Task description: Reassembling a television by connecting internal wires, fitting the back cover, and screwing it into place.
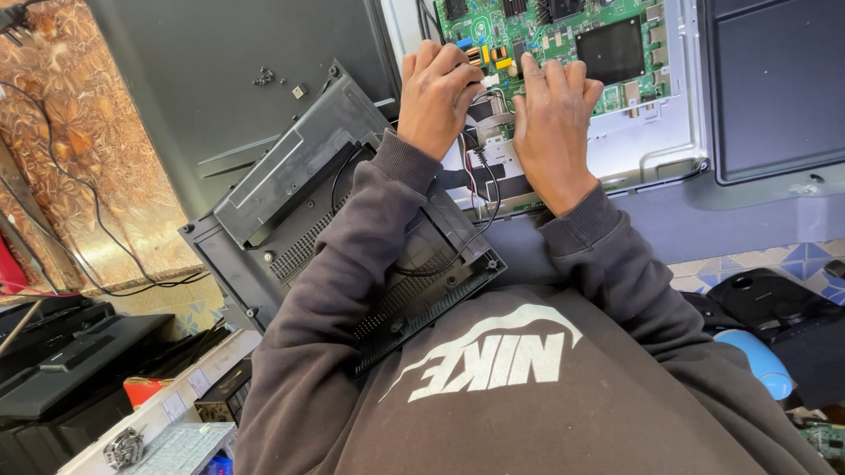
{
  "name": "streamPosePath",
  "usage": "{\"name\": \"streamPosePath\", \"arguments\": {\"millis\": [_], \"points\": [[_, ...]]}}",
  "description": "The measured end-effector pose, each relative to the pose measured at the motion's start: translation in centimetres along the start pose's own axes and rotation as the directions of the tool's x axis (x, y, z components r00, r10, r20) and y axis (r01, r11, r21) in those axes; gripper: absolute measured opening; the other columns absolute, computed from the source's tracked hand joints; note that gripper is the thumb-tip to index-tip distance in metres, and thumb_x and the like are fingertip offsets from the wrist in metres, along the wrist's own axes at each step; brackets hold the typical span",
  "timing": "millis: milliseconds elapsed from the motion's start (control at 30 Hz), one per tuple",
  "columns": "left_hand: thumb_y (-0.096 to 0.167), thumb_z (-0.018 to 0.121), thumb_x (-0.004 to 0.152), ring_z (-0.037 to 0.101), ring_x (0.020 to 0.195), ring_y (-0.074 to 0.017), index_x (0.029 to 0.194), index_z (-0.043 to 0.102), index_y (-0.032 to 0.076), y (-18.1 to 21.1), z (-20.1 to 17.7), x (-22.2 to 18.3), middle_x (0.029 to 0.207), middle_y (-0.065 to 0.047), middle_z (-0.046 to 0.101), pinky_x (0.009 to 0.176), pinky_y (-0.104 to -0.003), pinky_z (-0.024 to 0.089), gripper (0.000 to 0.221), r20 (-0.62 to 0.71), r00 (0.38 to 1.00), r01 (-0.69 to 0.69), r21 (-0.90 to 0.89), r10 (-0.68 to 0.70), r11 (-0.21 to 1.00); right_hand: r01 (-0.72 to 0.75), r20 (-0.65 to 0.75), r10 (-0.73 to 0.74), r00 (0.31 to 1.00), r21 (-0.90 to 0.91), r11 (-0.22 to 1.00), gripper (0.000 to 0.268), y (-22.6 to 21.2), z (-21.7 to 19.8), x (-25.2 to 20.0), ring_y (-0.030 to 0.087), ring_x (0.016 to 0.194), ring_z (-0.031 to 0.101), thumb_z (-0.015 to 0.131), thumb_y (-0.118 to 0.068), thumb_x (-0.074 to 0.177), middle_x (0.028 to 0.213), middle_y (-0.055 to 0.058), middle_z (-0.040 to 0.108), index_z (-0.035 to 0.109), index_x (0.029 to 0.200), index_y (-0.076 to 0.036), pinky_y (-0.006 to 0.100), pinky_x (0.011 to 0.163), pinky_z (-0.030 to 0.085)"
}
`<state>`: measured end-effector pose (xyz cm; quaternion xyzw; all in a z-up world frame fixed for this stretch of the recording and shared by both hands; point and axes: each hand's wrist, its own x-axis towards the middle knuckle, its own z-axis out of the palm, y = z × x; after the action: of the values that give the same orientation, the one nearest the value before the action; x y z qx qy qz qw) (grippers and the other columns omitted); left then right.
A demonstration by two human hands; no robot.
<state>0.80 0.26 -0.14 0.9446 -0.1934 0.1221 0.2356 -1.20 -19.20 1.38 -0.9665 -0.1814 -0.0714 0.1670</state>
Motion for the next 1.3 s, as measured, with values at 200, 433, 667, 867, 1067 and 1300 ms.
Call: {"name": "streamPosePath", "arguments": {"millis": [200,433,667,867,1067,1300], "points": [[0.015,0.074,0.094,0.047,0.092,-0.0255,0.093,0.072,0.012,0.7,-0.3,0.0,0.095,0.0,0.058,0.076,-0.041,0.036,0.004,-0.014,1.0,0.011,0.03,-0.011,0.999,-0.005,-0.001,0.005,1.0,0.003,1.0,0.042,0.1,0.0,0.0,0.03,0.099,0.043,0.072,-0.015,0.102,0.106,0.011,0.055,0.062,0.141,-0.002,0.044,0.078,0.032],[0.014,0.072,0.096,0.048,0.092,-0.0245,0.092,0.069,0.014,1.0,-0.8,-0.1,0.096,0.001,0.059,0.075,-0.04,0.034,0.005,-0.02,1.0,0.017,0.038,-0.016,0.999,-0.001,0.008,0.001,1.0,0.015,1.0,0.041,0.1,0.0,-0.1,0.031,0.098,0.042,0.071,-0.016,0.104,0.107,0.011,0.054,0.061,0.141,-0.001,0.044,0.078,0.032],[0.018,0.07,0.098,0.048,0.092,-0.0244,0.093,0.071,0.012,1.1,-0.8,-0.3,0.095,0.001,0.06,0.075,-0.041,0.034,0.008,-0.021,0.999,0.025,0.017,-0.024,1.0,-0.005,0.013,0.005,1.0,0.015,1.0,0.041,0.1,0.0,-0.1,0.03,0.098,0.043,0.071,-0.015,0.103,0.106,0.011,0.055,0.061,0.141,-0.002,0.044,0.078,0.033],[0.018,0.071,0.097,0.048,0.092,-0.0244,0.092,0.071,0.012,1.1,-0.7,-0.2,0.096,0.001,0.061,0.076,-0.041,0.034,0.008,-0.029,0.999,0.037,0.007,-0.036,0.999,-0.008,0.02,0.008,1.0,0.014,1.0,0.042,0.0,-0.2,-0.1,0.03,0.1,0.044,0.073,-0.015,0.102,0.107,0.011,0.056,0.062,0.141,-0.002,0.044,0.079,0.033],[0.017,0.071,0.098,0.048,0.092,-0.0242,0.092,0.071,0.012,1.0,-0.9,0.0,0.095,0.0,0.058,0.075,-0.04,0.034,0.008,-0.033,0.999,0.02,-0.008,-0.021,1.0,-0.005,0.017,0.005,1.0,0.014,1.0,0.043,0.1,0.0,-0.1,0.03,0.099,0.043,0.073,-0.015,0.102,0.107,0.011,0.055,0.061,0.141,-0.002,0.044,0.079,0.033],[0.018,0.072,0.097,0.047,0.09,-0.0238,0.093,0.07,0.012,1.1,-1.0,0.0,0.095,0.001,0.059,0.076,-0.04,0.034,0.007,-0.035,0.999,0.03,-0.025,-0.031,0.999,-0.014,0.03,0.013,0.999,0.035,0.999,0.043,0.1,0.0,-0.2,0.031,0.101,0.043,0.071,-0.015,0.104,0.109,0.012,0.054,0.06,0.143,0.0,0.046,0.081,0.034]]}}
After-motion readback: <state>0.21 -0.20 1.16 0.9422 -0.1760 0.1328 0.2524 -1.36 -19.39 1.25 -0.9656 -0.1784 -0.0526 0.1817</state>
